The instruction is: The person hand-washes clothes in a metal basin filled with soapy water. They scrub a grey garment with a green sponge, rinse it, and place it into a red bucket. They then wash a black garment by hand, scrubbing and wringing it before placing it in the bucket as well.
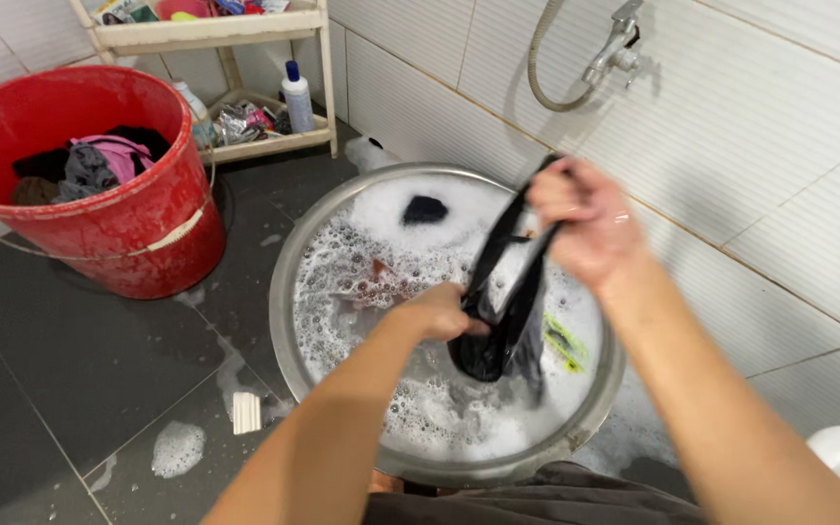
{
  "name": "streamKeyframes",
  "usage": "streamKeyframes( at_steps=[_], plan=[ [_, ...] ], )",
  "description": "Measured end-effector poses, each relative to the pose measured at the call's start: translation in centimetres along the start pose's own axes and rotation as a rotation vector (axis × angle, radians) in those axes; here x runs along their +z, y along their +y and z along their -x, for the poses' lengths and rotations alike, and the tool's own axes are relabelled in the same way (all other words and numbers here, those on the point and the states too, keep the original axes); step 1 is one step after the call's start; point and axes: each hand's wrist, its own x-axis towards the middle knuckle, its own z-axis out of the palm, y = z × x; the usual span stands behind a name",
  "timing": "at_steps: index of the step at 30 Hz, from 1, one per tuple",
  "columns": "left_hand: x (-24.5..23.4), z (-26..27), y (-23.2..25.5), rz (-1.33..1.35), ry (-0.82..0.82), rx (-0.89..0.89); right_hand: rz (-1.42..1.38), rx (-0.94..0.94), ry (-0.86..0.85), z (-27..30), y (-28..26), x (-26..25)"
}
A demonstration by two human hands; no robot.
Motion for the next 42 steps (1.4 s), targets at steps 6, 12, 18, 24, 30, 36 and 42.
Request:
streamKeyframes(
  at_steps=[6,12,18,24,30,36,42],
  plan=[
    [0.8,-3.5,-0.8,1.058,0.017,-0.308,0.293,-0.100,0.163,4.5,-5.1,-2.6],
    [-2.0,-2.7,6.3,1.196,-0.125,0.090,1.498,0.006,0.113,4.2,1.2,-3.6],
    [-6.6,2.9,8.6,1.131,-0.304,0.105,1.356,0.158,0.109,2.9,1.8,-3.6],
    [-9.0,7.0,5.7,0.836,-0.295,0.044,0.871,0.134,0.142,2.7,-0.2,-2.4],
    [-6.0,4.7,3.0,0.467,-0.070,-0.248,0.451,-0.104,-0.061,4.0,-0.9,1.4],
    [-3.6,-1.9,2.9,1.496,-0.085,0.164,0.613,-0.100,0.223,4.3,0.6,1.5],
    [-6.3,-2.0,4.7,1.605,-0.198,0.277,1.162,0.174,0.418,2.8,2.3,-2.8]
  ],
)
